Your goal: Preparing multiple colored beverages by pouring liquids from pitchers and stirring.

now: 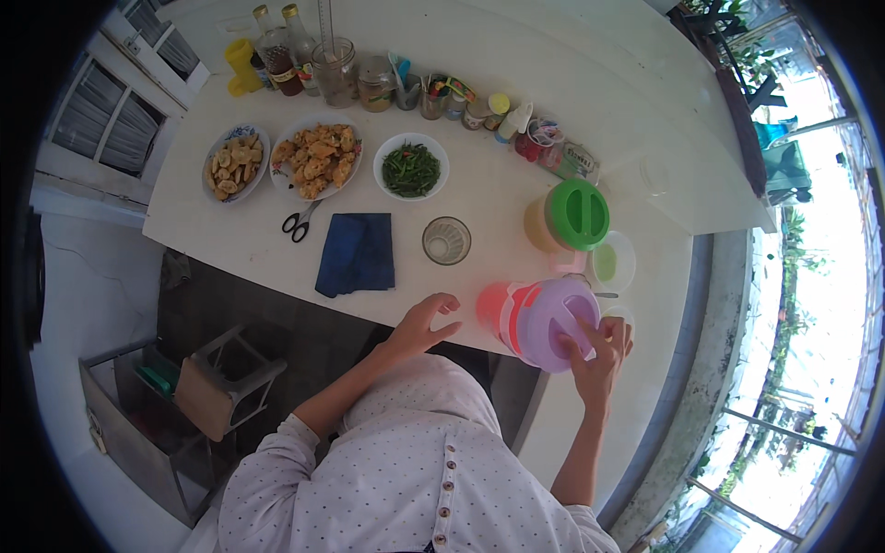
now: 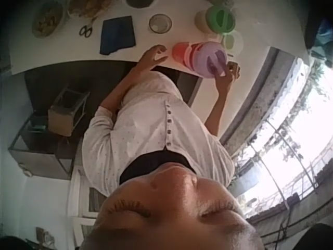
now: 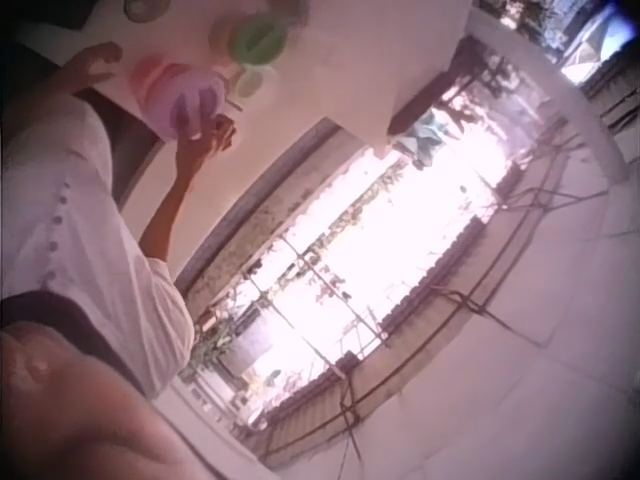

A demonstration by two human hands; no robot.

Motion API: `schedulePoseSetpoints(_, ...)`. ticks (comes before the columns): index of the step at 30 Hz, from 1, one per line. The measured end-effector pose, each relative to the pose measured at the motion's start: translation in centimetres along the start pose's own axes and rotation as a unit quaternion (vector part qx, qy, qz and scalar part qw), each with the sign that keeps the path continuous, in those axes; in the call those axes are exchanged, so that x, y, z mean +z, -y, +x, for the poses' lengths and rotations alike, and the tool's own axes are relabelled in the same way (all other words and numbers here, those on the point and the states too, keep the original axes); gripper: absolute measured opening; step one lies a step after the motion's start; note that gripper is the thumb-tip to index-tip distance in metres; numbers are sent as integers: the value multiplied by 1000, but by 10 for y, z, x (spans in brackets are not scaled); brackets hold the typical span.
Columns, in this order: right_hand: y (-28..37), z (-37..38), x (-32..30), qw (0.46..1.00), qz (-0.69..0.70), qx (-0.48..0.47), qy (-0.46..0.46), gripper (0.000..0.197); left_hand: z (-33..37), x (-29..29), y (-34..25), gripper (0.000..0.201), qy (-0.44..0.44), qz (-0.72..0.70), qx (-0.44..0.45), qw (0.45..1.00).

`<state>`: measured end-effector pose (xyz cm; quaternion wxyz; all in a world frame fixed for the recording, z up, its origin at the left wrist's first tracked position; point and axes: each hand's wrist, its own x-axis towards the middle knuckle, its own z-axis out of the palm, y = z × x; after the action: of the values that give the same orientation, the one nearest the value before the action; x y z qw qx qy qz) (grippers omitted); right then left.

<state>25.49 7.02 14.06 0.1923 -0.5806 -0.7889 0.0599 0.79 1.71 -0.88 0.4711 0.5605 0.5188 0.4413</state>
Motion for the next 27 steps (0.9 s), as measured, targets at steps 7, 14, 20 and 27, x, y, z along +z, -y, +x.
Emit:
schedulePoseSetpoints(7, 6, 17, -25, 996, 13, -26, 86, 38, 0, -9, 7, 31, -9, 14, -2, 1000)
schedulePoseSetpoints(14, 15, 26, -30, 987, -47, -66, 140, 32, 0, -10, 7, 31, -17, 7, 1, 1000)
schedulePoseSetpoints(20, 12, 18, -19, 989, -39, -81, 118, 29, -6, -8, 5, 31, -5, 1, -21, 1000)
schedulePoseSetpoints(27, 16, 7, 0, 989, 101, 4, 106, 28, -10, -6, 3, 30, 12, -20, -36, 999)
